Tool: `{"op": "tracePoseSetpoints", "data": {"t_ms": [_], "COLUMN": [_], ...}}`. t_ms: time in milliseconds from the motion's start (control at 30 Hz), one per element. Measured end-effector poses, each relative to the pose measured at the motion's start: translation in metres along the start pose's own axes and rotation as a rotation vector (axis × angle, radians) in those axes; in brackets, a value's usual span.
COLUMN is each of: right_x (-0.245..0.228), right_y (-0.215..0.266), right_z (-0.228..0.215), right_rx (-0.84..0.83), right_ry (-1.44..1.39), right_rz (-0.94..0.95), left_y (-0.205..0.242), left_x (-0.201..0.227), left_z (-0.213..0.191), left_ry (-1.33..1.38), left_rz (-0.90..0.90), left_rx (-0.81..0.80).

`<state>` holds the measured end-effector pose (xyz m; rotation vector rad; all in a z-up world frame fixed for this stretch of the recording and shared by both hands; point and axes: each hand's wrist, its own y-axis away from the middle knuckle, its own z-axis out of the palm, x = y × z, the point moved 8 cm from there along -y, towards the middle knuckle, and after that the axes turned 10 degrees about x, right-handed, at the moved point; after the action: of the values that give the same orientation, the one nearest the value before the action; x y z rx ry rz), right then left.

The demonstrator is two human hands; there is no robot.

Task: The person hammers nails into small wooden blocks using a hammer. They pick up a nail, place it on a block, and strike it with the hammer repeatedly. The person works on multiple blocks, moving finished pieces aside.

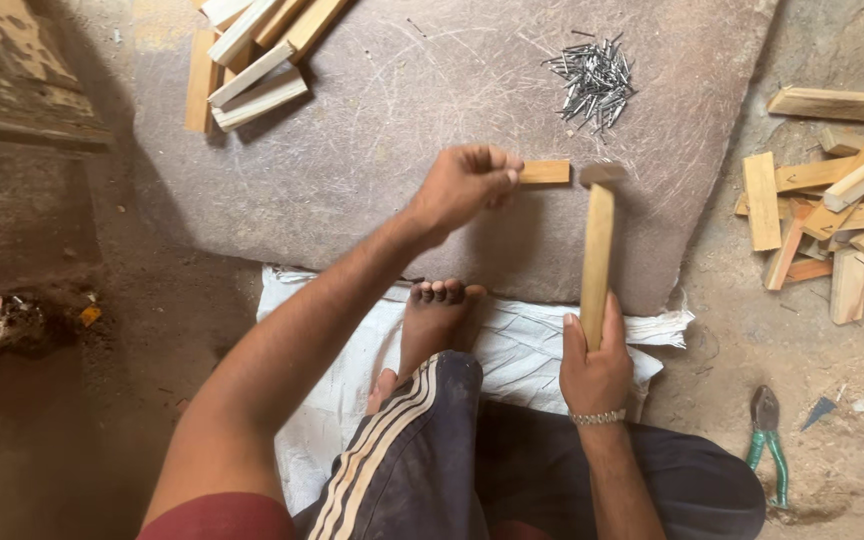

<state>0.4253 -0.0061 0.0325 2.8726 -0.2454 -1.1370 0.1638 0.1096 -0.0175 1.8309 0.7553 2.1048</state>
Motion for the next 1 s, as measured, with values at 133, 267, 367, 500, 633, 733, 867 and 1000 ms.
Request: {"op": "tracePoseSetpoints", "data": {"t_ms": [133, 267, 367, 500, 633, 733, 867, 1000], "right_x": [-0.019, -0.024, -0.004, 0.008, 0.012, 0.017, 0.021, 0.025], "right_y": [-0.006, 0.002, 0.014, 0.024, 0.028, 0.029, 0.027, 0.026], "right_z": [0.011, -0.001, -0.01, -0.011, -0.01, -0.008, -0.008, -0.008], "right_rx": [-0.076, -0.086, -0.148, -0.184, -0.157, -0.172, -0.181, -0.189], "right_ry": [-0.047, -0.129, -0.195, -0.415, -0.408, -0.44, -0.457, -0.443], "right_rz": [-0.055, -0.079, 0.187, 0.387, 0.373, 0.397, 0.384, 0.4], "left_y": [0.019, 0.016, 0.005, -0.011, -0.022, -0.021, -0.02, -0.019], "left_x": [-0.004, 0.0, 0.009, 0.015, 0.011, 0.009, 0.007, 0.006], "left_z": [0.0, 0.002, 0.016, 0.031, 0.032, 0.028, 0.028, 0.029], "left_ry": [-0.02, -0.409, -0.599, -0.668, -0.608, -0.572, -0.662, -0.623], "left_rz": [-0.024, 0.206, 0.455, 0.681, 0.704, 0.727, 0.74, 0.777], "left_rx": [-0.014, 0.082, 0.101, 0.144, 0.217, 0.245, 0.234, 0.217]}}
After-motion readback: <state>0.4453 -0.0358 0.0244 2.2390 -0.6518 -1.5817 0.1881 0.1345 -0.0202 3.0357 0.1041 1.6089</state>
